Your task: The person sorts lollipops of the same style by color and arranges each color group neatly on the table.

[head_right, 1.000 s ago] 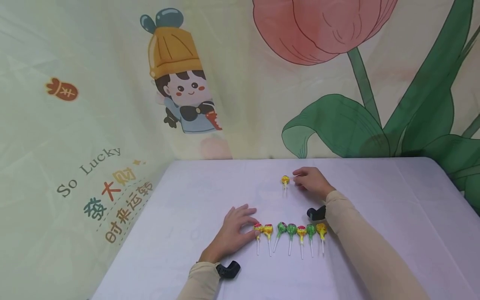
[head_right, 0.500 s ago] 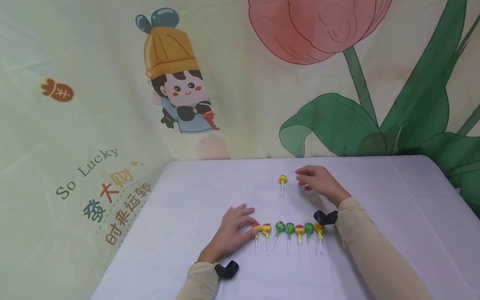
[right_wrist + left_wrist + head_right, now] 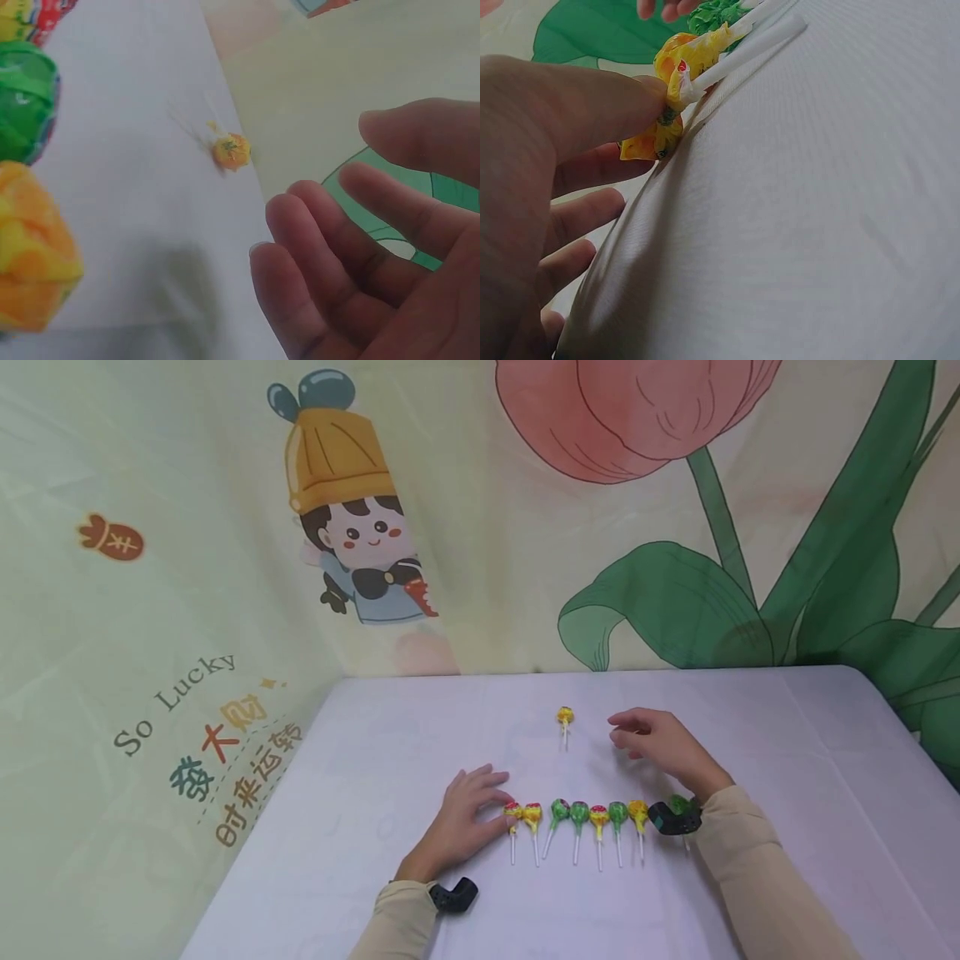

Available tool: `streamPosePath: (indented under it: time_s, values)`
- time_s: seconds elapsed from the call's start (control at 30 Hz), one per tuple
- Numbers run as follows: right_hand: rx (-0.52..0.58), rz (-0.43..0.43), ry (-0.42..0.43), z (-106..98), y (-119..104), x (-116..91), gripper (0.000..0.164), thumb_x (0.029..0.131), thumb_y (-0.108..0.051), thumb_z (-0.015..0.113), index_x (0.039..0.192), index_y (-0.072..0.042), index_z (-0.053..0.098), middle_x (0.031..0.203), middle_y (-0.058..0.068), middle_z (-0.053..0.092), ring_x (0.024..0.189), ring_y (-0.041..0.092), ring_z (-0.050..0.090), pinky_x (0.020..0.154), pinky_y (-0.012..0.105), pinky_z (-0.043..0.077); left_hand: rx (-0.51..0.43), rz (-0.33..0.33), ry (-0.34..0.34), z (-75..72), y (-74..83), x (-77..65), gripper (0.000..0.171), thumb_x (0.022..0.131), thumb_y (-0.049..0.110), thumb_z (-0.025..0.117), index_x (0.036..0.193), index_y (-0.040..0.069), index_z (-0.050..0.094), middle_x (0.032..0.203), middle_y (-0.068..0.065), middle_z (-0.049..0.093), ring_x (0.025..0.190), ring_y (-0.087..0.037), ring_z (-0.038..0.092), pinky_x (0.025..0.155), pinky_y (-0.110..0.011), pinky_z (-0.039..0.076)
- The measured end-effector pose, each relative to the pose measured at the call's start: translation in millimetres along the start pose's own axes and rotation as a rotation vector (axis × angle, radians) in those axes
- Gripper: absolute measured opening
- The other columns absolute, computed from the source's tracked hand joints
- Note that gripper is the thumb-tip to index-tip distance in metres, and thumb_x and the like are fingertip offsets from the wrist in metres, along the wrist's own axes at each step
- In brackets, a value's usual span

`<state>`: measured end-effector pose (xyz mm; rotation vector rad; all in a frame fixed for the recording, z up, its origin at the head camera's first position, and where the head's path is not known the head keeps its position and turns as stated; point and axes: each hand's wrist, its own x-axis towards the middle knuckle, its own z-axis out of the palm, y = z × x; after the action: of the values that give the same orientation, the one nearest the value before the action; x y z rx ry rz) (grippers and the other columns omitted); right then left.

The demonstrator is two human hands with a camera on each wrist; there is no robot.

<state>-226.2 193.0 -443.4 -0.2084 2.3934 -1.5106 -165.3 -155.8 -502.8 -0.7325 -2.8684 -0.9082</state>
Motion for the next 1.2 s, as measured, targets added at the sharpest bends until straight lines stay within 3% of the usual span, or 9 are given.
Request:
streamPosePath:
  time_s: [0.2, 0.47, 0.73, 0.87, 1.2]
  values:
    - [-0.031, 0.003, -0.002, 3.6, 0.7, -14.7, 0.06, 0.095, -0.045, 0.067, 0.139, -0.006, 0.056, 0.13, 0.015, 0.062, 0.105, 0.03, 0.062, 0.09, 0.045, 0.052, 0.0, 0.001, -0.001, 0.2, 0.6, 2.2, 0.022, 0.09, 0.038, 0.072, 0.106, 0.024, 0.074, 0.142, 0.004, 0.055, 0.144, -0.023, 0.033, 0.118, -0.057, 0.009]
    - [-0.064, -0.049, 0.017, 3.3, 6.8, -27.8, 0.054, 0.097, -0.038, 0.066, 0.136, -0.002, 0.057, 0.125, 0.016, 0.066, 0.105, 0.031, 0.064, 0.087, 0.044, 0.055, 0.01, 0.004, 0.004, 2.6, 0.0, 4.8, 0.021, 0.09, 0.038, 0.072, 0.106, 0.024, 0.074, 0.143, 0.003, 0.055, 0.145, -0.022, 0.033, 0.118, -0.056, 0.008]
    - [-0.078, -0.126, 0.076, 5.9, 18.2, -37.8, 0.051, 0.098, -0.038, 0.065, 0.133, -0.001, 0.059, 0.118, 0.013, 0.069, 0.107, 0.029, 0.064, 0.087, 0.039, 0.056, 0.013, 0.015, 0.008, 4.1, -2.7, 3.5, 0.023, 0.09, 0.038, 0.073, 0.106, 0.023, 0.074, 0.143, 0.003, 0.055, 0.145, -0.022, 0.033, 0.118, -0.056, 0.009]
    - [-0.148, -0.153, 0.113, 6.9, 21.8, -40.7, 0.046, 0.099, -0.034, 0.064, 0.131, -0.002, 0.061, 0.117, 0.009, 0.07, 0.109, 0.03, 0.063, 0.09, 0.042, 0.054, 0.011, 0.021, 0.009, 3.8, -3.9, 3.8, 0.022, 0.09, 0.038, 0.073, 0.106, 0.023, 0.074, 0.143, 0.002, 0.055, 0.145, -0.023, 0.033, 0.118, -0.056, 0.009]
    - [-0.251, -0.122, 0.128, 8.6, 27.0, -45.8, 0.032, 0.097, -0.022, 0.068, 0.125, -0.006, 0.067, 0.118, 0.007, 0.069, 0.103, 0.026, 0.063, 0.088, 0.043, 0.055, 0.025, 0.011, 0.007, 4.2, -2.2, 4.2, 0.022, 0.09, 0.038, 0.073, 0.106, 0.023, 0.075, 0.143, 0.003, 0.055, 0.145, -0.023, 0.033, 0.118, -0.057, 0.009]
